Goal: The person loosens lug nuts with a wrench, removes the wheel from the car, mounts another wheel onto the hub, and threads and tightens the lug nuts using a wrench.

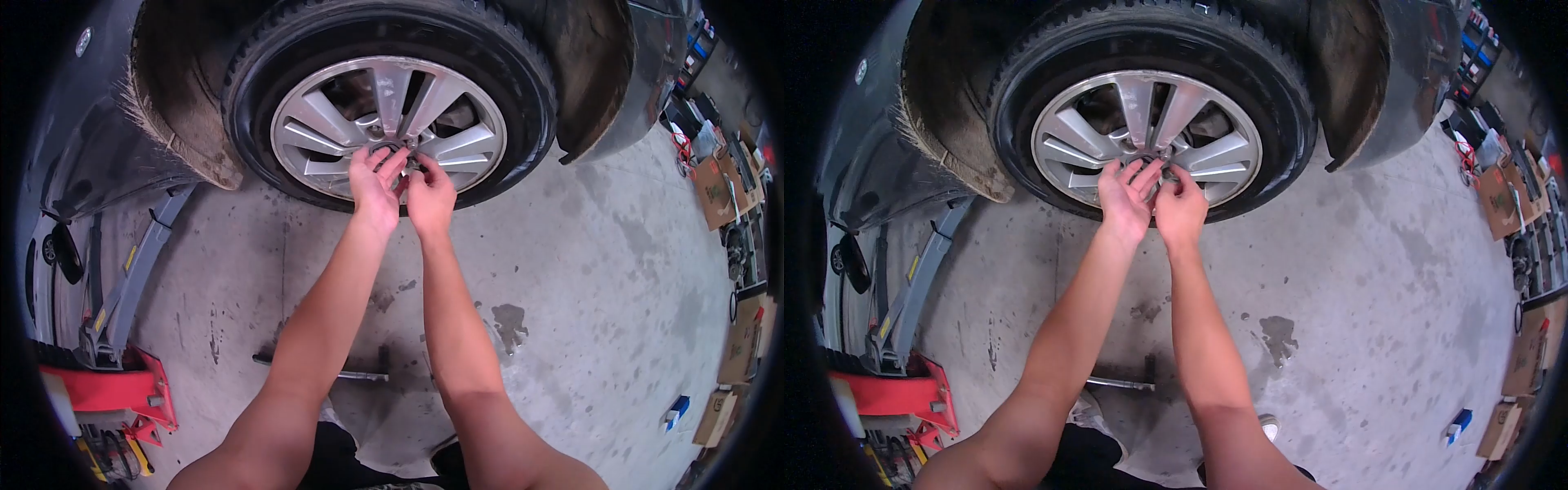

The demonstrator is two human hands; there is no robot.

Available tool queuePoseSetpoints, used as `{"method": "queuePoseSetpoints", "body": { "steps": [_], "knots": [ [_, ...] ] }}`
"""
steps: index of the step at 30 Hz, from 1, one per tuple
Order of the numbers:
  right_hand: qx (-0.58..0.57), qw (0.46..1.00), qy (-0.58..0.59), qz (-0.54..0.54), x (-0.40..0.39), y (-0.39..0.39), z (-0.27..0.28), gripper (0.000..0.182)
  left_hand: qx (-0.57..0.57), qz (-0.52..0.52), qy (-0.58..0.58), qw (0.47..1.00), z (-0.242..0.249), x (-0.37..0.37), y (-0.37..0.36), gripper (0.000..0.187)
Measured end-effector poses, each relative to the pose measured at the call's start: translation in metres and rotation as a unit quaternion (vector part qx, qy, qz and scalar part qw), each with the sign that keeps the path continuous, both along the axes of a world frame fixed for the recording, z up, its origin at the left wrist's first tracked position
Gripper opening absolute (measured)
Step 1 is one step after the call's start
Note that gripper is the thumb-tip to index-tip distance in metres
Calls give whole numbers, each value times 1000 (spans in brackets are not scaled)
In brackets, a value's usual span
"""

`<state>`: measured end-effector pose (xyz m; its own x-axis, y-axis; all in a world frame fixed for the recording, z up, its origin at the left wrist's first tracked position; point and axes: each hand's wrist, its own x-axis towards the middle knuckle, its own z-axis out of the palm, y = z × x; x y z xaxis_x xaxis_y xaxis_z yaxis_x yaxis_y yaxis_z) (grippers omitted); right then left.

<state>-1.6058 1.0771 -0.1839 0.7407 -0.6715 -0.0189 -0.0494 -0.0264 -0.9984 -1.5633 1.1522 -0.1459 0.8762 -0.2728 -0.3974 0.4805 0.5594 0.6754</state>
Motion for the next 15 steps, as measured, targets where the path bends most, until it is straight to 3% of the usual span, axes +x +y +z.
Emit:
{"method": "queuePoseSetpoints", "body": {
  "steps": [2, 4, 5, 8, 10, 12, 15],
  "knots": [
    [-1, 1000, -17, -13, -8, 1, 4, 52, -19, 25, 6, 999, -8, 1, 3, 60],
    [-61, 996, -13, 61, -16, 2, 16, 48, -28, -14, 19, 999, -8, 3, 6, 60],
    [-51, 997, -11, 62, -18, 1, 15, 50, -38, -52, 33, 997, -9, 3, 8, 61],
    [-74, 996, -38, 37, -5, -14, -24, 63, -73, -25, 10, 997, -5, 3, 11, 60],
    [-108, 993, -32, 21, -14, -6, 6, 60, -61, -13, 0, 998, -4, 5, 12, 61],
    [-85, 992, -15, 96, -24, -2, 26, 54, -43, -26, -4, 999, -3, 2, 11, 59],
    [-132, 989, -24, 58, -16, -12, 9, 58, -59, -70, 36, 995, 8, 0, 11, 56]
  ]
}}
